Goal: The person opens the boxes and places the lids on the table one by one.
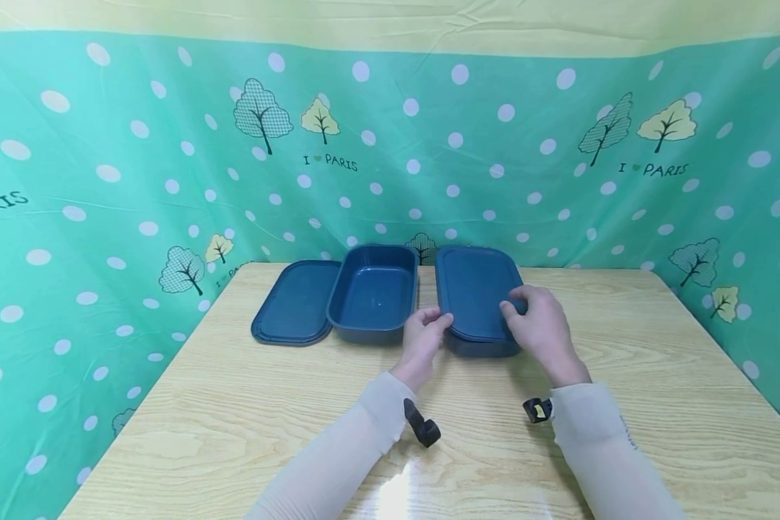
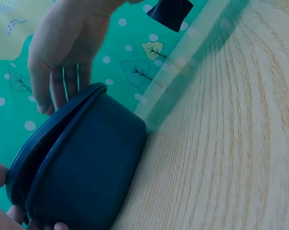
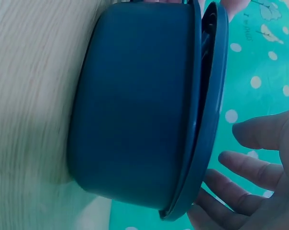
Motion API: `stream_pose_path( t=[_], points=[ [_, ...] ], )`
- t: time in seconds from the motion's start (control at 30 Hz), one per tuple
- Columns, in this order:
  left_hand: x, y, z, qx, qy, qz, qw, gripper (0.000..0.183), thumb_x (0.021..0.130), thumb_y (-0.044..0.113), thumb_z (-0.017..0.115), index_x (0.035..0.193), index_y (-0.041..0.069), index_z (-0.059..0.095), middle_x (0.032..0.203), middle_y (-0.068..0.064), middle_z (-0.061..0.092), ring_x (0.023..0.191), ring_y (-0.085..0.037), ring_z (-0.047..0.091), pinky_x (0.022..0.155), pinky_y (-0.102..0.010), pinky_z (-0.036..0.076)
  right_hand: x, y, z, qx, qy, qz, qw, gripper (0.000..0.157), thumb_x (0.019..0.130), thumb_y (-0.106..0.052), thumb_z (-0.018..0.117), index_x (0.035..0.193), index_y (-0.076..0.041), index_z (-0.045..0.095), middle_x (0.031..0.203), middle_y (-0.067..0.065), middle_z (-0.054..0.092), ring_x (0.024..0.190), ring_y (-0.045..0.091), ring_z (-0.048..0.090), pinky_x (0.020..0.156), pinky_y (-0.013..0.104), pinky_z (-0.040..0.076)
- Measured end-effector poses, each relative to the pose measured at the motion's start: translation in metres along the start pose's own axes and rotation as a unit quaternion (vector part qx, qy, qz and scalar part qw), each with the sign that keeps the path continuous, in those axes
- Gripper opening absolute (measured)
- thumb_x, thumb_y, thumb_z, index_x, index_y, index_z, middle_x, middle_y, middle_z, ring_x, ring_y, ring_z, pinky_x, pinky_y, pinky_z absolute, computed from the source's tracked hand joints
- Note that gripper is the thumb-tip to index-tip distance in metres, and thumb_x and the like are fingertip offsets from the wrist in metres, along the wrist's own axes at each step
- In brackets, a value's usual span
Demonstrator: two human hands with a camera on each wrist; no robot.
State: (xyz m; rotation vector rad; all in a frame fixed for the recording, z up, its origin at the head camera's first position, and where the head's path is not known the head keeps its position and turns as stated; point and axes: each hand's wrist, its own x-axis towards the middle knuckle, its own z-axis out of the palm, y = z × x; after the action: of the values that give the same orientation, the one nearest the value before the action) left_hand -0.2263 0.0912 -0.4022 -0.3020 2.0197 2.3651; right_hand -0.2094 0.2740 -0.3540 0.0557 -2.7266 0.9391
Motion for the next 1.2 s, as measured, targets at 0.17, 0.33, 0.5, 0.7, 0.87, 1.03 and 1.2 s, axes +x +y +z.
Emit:
stream_pose_path(
  t=[0.17,0.33,0.5,0.7,0.87,1.03,1.2],
  points=[
    [-0.001,0.001,0.0,0.0,0.002,-0.001,1.0,0.024,0.086,0.015,0.07,0.106,0.006,0.062,0.101,-0.003,0.06,0.096,-0.017,0.057,0.089,-0.035,0.048,-0.002,-0.004,0.0,-0.009,0.005,-0.007,1.0,0.039,0.097,-0.024,0.054,0.12,0.007,0.057,0.123,0.029,0.052,0.119,0.046,0.044,0.096,0.06,0.036],
    [-0.001,0.001,0.0,0.0,0.002,-0.002,1.0,0.024,0.086,0.015,0.07,0.107,0.006,0.062,0.101,-0.003,0.06,0.096,-0.017,0.057,0.089,-0.035,0.048,-0.003,-0.007,-0.001,-0.026,0.005,-0.018,0.999,0.036,0.096,-0.021,0.056,0.119,0.006,0.058,0.119,0.028,0.055,0.114,0.045,0.048,0.093,0.059,0.038],
    [-0.001,0.001,0.0,0.004,0.0,-0.006,1.0,0.025,0.087,0.016,0.069,0.109,0.007,0.062,0.103,-0.003,0.059,0.098,-0.017,0.057,0.09,-0.035,0.048,-0.005,-0.011,-0.001,-0.038,-0.002,-0.03,0.999,0.035,0.095,-0.021,0.058,0.117,0.006,0.059,0.116,0.027,0.058,0.108,0.044,0.051,0.088,0.058,0.041],
    [-0.001,0.002,0.0,0.008,-0.001,-0.004,1.0,0.025,0.087,0.016,0.069,0.109,0.007,0.062,0.103,-0.003,0.059,0.098,-0.017,0.057,0.09,-0.035,0.048,-0.006,-0.016,0.0,-0.049,-0.015,-0.042,0.998,0.035,0.094,-0.022,0.059,0.116,0.005,0.06,0.115,0.026,0.058,0.105,0.042,0.054,0.086,0.057,0.043],
    [-0.002,0.003,-0.001,0.008,-0.002,-0.007,0.9999,0.025,0.087,0.017,0.068,0.109,0.008,0.062,0.103,-0.002,0.059,0.099,-0.017,0.057,0.091,-0.035,0.048,-0.008,-0.02,0.001,-0.054,-0.026,-0.055,0.997,0.03,0.092,-0.018,0.06,0.113,0.004,0.062,0.11,0.024,0.06,0.097,0.038,0.056,0.08,0.053,0.047],
    [-0.002,0.003,-0.001,0.006,-0.001,-0.002,1.0,0.024,0.087,0.016,0.069,0.109,0.007,0.062,0.103,-0.003,0.06,0.098,-0.017,0.057,0.09,-0.036,0.048,-0.009,-0.023,0.001,-0.062,-0.039,-0.074,0.995,0.027,0.091,-0.014,0.06,0.112,0.003,0.064,0.106,0.022,0.062,0.09,0.033,0.058,0.075,0.049,0.049],
    [-0.001,0.003,0.0,0.007,-0.001,0.001,1.0,0.024,0.087,0.016,0.069,0.109,0.006,0.063,0.103,-0.003,0.06,0.098,-0.017,0.057,0.09,-0.035,0.048,-0.011,-0.026,0.001,-0.073,-0.053,-0.095,0.991,0.026,0.09,-0.014,0.062,0.11,0.003,0.064,0.103,0.02,0.062,0.088,0.032,0.059,0.073,0.048,0.05]
  ],
)
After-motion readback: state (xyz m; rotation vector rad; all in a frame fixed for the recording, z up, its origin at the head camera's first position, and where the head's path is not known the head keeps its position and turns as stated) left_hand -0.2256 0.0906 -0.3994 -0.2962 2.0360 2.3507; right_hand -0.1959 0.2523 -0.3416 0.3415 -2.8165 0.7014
